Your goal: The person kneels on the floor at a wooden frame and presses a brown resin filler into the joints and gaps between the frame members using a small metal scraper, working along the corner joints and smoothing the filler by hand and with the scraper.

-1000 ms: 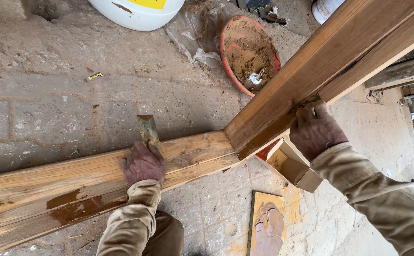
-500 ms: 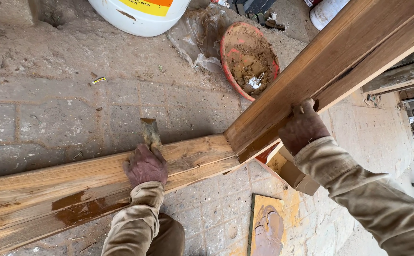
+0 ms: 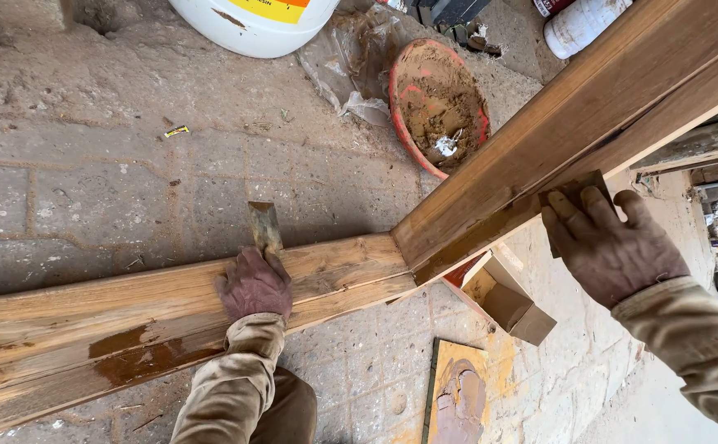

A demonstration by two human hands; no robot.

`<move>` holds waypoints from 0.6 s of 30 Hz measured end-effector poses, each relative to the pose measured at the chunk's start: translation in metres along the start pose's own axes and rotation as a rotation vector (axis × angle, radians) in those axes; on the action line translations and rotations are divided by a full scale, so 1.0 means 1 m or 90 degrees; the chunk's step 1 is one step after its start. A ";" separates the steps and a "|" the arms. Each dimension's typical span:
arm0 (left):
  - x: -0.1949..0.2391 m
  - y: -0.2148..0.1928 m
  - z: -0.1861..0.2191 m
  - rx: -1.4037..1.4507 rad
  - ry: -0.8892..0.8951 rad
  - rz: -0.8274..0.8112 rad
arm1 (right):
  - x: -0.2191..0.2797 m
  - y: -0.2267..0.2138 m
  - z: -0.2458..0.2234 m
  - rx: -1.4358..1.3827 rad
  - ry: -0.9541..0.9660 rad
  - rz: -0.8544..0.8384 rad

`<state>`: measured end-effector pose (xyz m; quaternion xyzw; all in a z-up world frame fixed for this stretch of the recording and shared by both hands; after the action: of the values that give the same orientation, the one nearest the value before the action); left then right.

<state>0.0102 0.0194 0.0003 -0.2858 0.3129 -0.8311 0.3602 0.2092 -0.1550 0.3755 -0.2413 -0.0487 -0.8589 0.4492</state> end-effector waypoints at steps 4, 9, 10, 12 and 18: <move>0.000 0.001 -0.001 0.006 0.001 0.004 | -0.002 0.008 -0.004 0.035 -0.024 -0.024; 0.000 0.000 -0.001 0.002 -0.012 -0.033 | -0.008 0.011 -0.004 0.020 -0.056 -0.021; 0.000 0.000 -0.001 0.002 -0.011 -0.034 | -0.010 0.010 -0.003 0.020 -0.056 -0.023; 0.000 -0.001 0.000 0.004 0.005 -0.006 | -0.014 0.011 -0.003 0.070 -0.100 -0.107; 0.000 -0.008 0.002 0.014 0.000 -0.038 | -0.024 -0.008 -0.008 0.091 -0.091 -0.181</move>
<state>0.0084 0.0231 0.0072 -0.2910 0.2954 -0.8448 0.3381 0.2115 -0.1347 0.3587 -0.2599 -0.1748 -0.8888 0.3345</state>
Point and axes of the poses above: each hand's wrist, its own x-axis away from the middle knuckle, its own y-axis out of the palm, z = x × y, the point moved 2 cm from there along -x, towards the middle knuckle, and after that the axes turned 9 degrees about -z, right-handed, at the moved point
